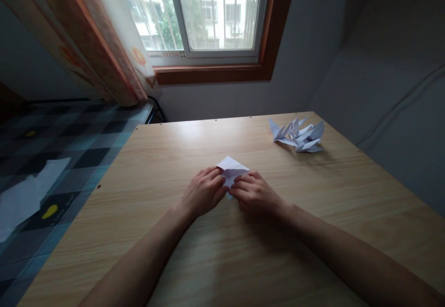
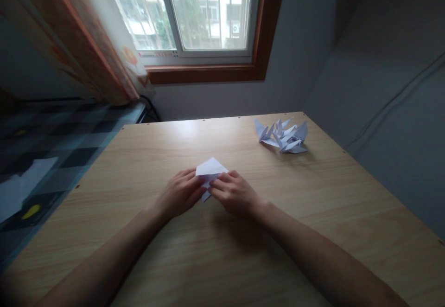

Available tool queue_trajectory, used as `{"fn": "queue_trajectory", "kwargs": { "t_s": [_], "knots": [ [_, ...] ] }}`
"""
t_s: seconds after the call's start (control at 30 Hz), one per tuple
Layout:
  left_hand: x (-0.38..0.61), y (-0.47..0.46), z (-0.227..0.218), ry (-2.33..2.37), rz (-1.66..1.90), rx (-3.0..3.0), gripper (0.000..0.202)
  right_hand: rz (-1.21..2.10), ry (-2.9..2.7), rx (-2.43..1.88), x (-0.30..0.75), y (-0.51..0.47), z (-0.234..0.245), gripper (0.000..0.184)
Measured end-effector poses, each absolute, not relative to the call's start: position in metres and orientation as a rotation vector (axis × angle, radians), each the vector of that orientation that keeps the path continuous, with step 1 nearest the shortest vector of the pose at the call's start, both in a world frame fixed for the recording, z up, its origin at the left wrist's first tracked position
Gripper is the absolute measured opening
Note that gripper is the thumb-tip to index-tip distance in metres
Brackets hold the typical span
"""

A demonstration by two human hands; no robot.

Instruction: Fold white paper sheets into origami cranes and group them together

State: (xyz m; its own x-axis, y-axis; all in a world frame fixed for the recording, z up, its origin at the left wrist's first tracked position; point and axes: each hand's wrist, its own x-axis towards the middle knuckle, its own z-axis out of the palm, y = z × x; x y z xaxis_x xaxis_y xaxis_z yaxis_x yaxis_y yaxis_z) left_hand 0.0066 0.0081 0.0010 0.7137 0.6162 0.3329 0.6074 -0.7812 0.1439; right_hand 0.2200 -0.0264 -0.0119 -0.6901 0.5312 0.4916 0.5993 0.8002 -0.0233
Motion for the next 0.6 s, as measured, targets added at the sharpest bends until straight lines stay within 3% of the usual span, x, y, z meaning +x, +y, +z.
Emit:
{"fn": "queue_trajectory", "kwargs": {
  "t_s": [0.37, 0.6],
  "knots": [
    [0.006, 0.009, -0.001, 0.952, 0.538, 2.833, 0.023, -0.485, -2.675, -0.851, 0.249, -0.009, 0.011, 0.018],
    [0.009, 0.006, 0.004, 0.819, 0.517, 2.841, 0.021, -0.416, -2.735, -0.853, 0.243, -0.012, 0.012, 0.014]
  ]
}}
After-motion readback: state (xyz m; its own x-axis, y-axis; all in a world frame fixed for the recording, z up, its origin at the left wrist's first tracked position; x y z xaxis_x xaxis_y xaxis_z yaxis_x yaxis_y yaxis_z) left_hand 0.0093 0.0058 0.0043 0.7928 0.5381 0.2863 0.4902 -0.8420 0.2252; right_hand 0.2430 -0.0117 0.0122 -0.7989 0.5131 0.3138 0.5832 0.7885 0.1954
